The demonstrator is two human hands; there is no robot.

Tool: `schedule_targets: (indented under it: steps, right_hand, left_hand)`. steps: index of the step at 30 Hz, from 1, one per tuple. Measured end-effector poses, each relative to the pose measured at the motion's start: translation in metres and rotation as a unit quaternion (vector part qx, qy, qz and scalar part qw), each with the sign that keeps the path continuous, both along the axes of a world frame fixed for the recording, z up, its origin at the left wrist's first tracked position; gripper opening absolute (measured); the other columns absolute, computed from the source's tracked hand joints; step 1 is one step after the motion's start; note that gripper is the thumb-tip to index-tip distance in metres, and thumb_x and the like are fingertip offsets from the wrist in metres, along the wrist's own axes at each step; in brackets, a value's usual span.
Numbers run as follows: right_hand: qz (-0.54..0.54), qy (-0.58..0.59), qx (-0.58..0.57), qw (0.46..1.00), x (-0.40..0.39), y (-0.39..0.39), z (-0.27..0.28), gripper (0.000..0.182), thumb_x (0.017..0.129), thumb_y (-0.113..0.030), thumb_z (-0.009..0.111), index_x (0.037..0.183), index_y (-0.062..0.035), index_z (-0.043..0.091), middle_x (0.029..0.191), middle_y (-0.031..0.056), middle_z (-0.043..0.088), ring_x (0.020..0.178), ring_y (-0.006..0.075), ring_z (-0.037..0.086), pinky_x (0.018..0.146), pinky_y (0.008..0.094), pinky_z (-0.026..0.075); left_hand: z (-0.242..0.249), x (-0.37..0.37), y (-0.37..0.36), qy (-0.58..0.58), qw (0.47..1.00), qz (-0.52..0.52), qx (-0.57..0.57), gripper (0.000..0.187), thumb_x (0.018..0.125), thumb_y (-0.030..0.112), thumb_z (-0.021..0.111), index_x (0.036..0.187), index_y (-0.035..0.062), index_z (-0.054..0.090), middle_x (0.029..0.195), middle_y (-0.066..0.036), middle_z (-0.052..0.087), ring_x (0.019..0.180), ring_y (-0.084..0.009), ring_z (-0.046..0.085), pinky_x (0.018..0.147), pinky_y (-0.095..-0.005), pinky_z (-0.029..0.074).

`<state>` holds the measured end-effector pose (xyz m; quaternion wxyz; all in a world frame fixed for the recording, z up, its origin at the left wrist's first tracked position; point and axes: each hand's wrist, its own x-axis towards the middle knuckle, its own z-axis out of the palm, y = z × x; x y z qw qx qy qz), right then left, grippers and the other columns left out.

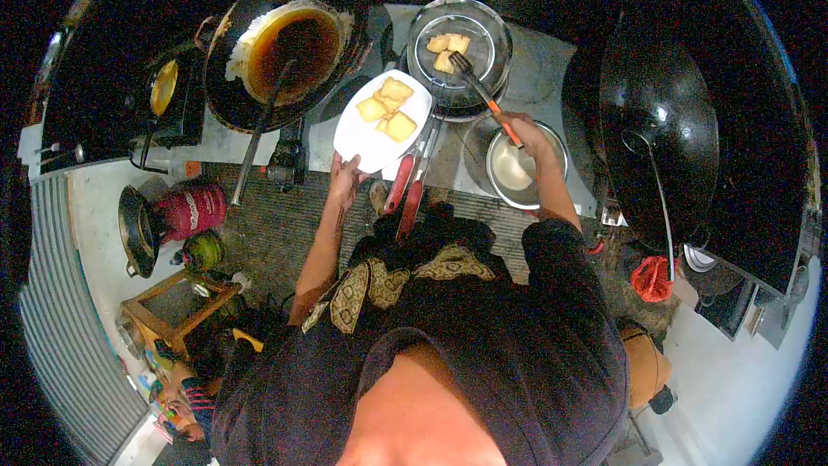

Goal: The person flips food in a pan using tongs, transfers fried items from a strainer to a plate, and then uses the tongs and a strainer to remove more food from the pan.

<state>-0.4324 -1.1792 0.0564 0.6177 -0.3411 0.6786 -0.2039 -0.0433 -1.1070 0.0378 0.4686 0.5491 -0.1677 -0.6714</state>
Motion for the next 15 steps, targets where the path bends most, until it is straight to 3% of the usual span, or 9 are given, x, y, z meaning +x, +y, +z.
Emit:
schedule_targets:
  steps: [1,4,8,11,15]
  right_hand:
    - [0.0,-0.032,0.058,0.998,0.0,0.0,0.008,0.042,0.078,-0.033,0.06,0.104,-0.0003,0.055,0.08,0.005,0.057,0.068,0.0131,0.054,0.054,0.0254,0.043]
    - [-0.024,-0.083,0.058,0.995,0.002,0.004,0.001,0.038,0.08,-0.036,0.058,0.094,-0.0015,0.056,0.071,0.0028,0.054,0.057,0.0094,0.05,0.042,0.0233,0.037]
    - [-0.079,-0.175,0.071,0.979,0.026,0.002,0.006,0.031,0.082,-0.035,0.056,0.082,-0.0041,0.054,0.067,0.003,0.053,0.051,0.0106,0.048,0.043,0.024,0.039]
    - [-0.067,-0.203,0.066,0.975,0.028,-0.001,-0.031,0.029,0.083,-0.036,0.053,0.083,-0.0072,0.056,0.069,-0.0007,0.052,0.054,0.0094,0.047,0.044,0.0226,0.039]
    - [-0.047,-0.099,0.008,0.994,0.031,0.007,-0.04,0.032,0.082,-0.036,0.054,0.095,-0.006,0.057,0.071,-0.0007,0.054,0.059,0.0093,0.05,0.049,0.0232,0.04]
  left_hand:
    - [0.0,0.0,0.0,0.001,1.0,0.002,-0.004,0.043,0.086,0.004,0.046,0.124,0.009,0.028,0.108,-0.013,0.052,0.088,-0.0238,0.059,0.067,-0.0347,0.052]
    - [0.001,-0.002,0.001,0.002,1.0,-0.003,-0.013,0.043,0.086,0.003,0.045,0.124,0.0089,0.028,0.108,-0.014,0.052,0.088,-0.0244,0.059,0.068,-0.0352,0.052]
    - [0.001,-0.005,-0.002,0.009,1.0,-0.004,-0.017,0.043,0.086,0.003,0.045,0.125,0.0084,0.028,0.109,-0.014,0.051,0.088,-0.0246,0.059,0.067,-0.035,0.053]
    - [0.006,-0.003,0.0,0.011,1.0,-0.003,-0.02,0.042,0.086,0.003,0.044,0.124,0.008,0.028,0.108,-0.014,0.052,0.088,-0.0247,0.06,0.067,-0.0354,0.053]
    - [0.015,-0.004,0.004,0.009,1.0,0.003,-0.013,0.04,0.086,0.003,0.044,0.123,0.0079,0.029,0.105,-0.014,0.053,0.083,-0.0224,0.06,0.06,-0.0309,0.052]
